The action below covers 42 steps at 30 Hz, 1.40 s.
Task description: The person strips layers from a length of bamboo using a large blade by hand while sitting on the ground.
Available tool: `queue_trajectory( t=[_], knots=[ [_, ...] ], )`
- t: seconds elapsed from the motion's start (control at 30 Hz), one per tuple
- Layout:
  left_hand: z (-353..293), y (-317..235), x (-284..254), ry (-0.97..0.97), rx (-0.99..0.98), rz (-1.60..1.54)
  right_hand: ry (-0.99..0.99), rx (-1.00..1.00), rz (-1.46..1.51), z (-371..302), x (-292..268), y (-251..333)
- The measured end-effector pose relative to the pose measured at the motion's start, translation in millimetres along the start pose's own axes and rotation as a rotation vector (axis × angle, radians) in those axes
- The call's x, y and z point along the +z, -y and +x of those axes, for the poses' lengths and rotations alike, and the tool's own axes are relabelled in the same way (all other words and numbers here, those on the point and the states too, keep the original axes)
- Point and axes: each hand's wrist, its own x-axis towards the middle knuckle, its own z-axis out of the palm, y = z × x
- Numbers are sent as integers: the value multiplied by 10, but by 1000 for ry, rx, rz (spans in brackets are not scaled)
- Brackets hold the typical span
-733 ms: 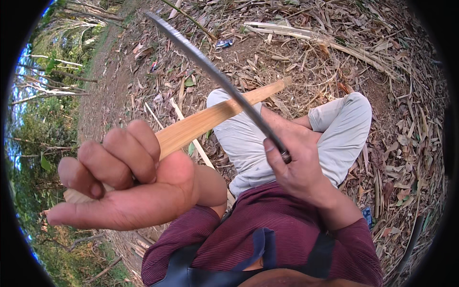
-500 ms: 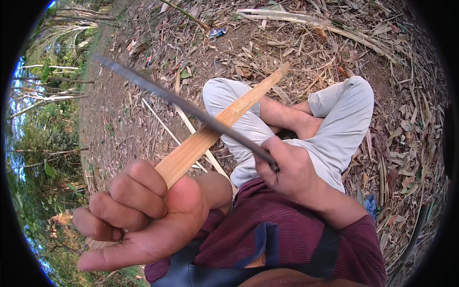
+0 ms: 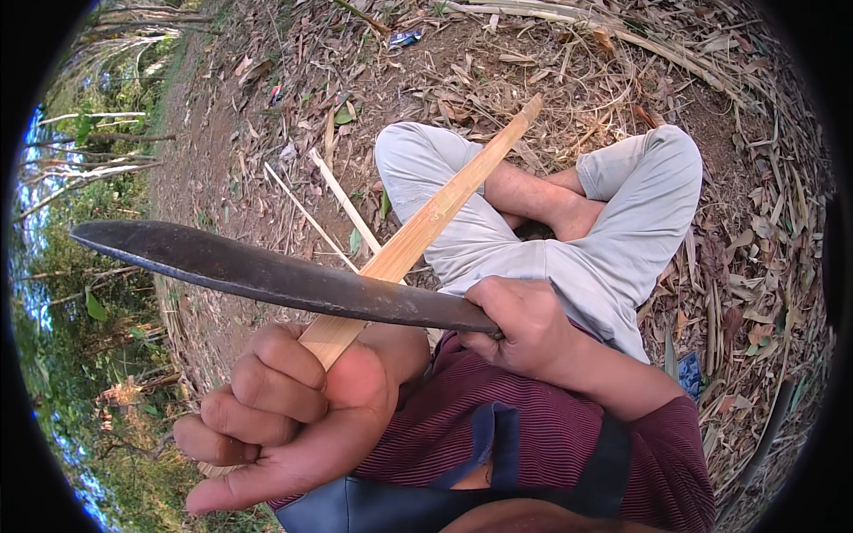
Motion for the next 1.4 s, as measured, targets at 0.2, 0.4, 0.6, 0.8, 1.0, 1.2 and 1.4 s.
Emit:
queue_trajectory(
  t=[0.2,0.4,0.6,0.8,1.0,1.2,1.4],
  knots=[
    [-30,-169,-187,47,-4,18,-35,774,-196,-177,-172,-815],
    [2,-19,-150,22,18,-56,-25,250,-23,63,-89,52],
    [92,-59,-204,180,-97,-359,23,176,-30,57,-141,-84],
    [259,237,-303,814,-159,-953,-16,283,-9,35,-204,26],
    [276,177,-307,797,-162,-875,76,-39,-59,44,-261,225],
    [76,101,-267,576,-72,-813,41,226,-22,-205,-158,-117],
    [42,68,-296,530,-80,-797,-18,89,-92,-125,-172,-65]
  ],
)
